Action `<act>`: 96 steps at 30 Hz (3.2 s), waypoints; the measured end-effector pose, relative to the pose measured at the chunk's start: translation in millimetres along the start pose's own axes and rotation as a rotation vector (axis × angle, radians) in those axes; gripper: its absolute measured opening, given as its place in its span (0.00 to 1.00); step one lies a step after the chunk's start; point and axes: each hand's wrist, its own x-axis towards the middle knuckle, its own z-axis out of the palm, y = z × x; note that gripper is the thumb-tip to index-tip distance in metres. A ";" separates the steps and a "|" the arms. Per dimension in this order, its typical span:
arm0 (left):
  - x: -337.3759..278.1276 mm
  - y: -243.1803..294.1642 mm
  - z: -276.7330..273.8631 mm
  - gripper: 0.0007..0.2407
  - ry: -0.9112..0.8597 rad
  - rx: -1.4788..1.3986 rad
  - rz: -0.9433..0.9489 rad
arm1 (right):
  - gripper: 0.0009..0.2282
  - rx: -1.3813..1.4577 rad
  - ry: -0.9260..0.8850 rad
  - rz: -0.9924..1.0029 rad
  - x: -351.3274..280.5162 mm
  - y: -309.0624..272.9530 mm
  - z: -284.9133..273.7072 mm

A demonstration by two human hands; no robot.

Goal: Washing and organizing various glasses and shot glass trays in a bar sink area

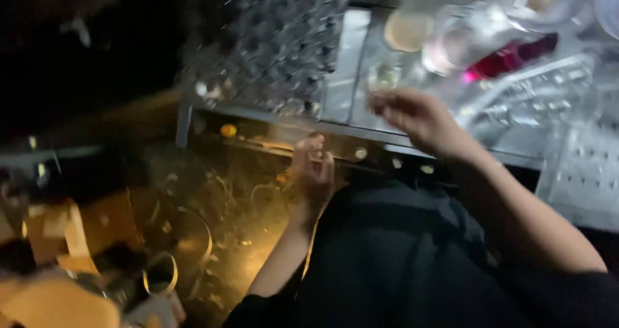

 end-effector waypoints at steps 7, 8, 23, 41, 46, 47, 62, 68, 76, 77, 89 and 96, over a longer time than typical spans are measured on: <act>-13.9 41.6 82.0 0.10 -0.472 -0.141 0.265 | 0.12 -0.065 0.470 0.023 -134.6 96.1 -59.7; -15.5 48.0 93.3 0.09 -0.539 -0.169 0.319 | 0.11 -0.192 0.571 0.016 -151.1 103.2 -65.2; -139.1 157.5 259.1 0.10 -0.776 -0.155 0.335 | 0.11 -0.888 0.855 0.054 -332.2 231.5 -340.4; -273.6 292.4 465.4 0.09 -0.554 0.111 0.093 | 0.14 -0.793 0.342 0.422 -357.6 384.7 -615.9; -276.0 286.9 484.2 0.09 -0.519 0.074 0.117 | 0.14 -0.730 0.332 0.313 -343.6 378.1 -576.6; -276.5 285.3 487.7 0.09 -0.525 0.057 0.127 | 0.14 -0.693 0.327 0.285 -340.5 375.4 -569.5; -278.8 270.1 481.4 0.10 -0.565 0.051 0.045 | 0.09 -0.616 0.495 -0.055 -333.6 367.1 -546.9; -274.8 267.8 487.2 0.10 -0.573 0.033 0.038 | 0.07 -0.647 0.615 -0.024 -341.3 361.6 -584.0; -269.6 264.8 504.1 0.10 -0.587 0.038 0.040 | 0.08 -0.623 0.663 -0.037 -349.2 357.3 -611.1; -271.3 265.7 501.4 0.10 -0.588 0.056 0.015 | 0.08 -0.596 0.653 -0.035 -347.8 356.0 -599.6; -240.4 265.1 439.2 0.11 -0.263 0.076 0.127 | 0.10 -0.449 0.309 -0.344 -288.3 316.4 -516.9; -164.1 247.4 340.9 0.13 0.097 0.330 0.213 | 0.07 -0.450 0.249 -0.475 -233.7 261.5 -484.9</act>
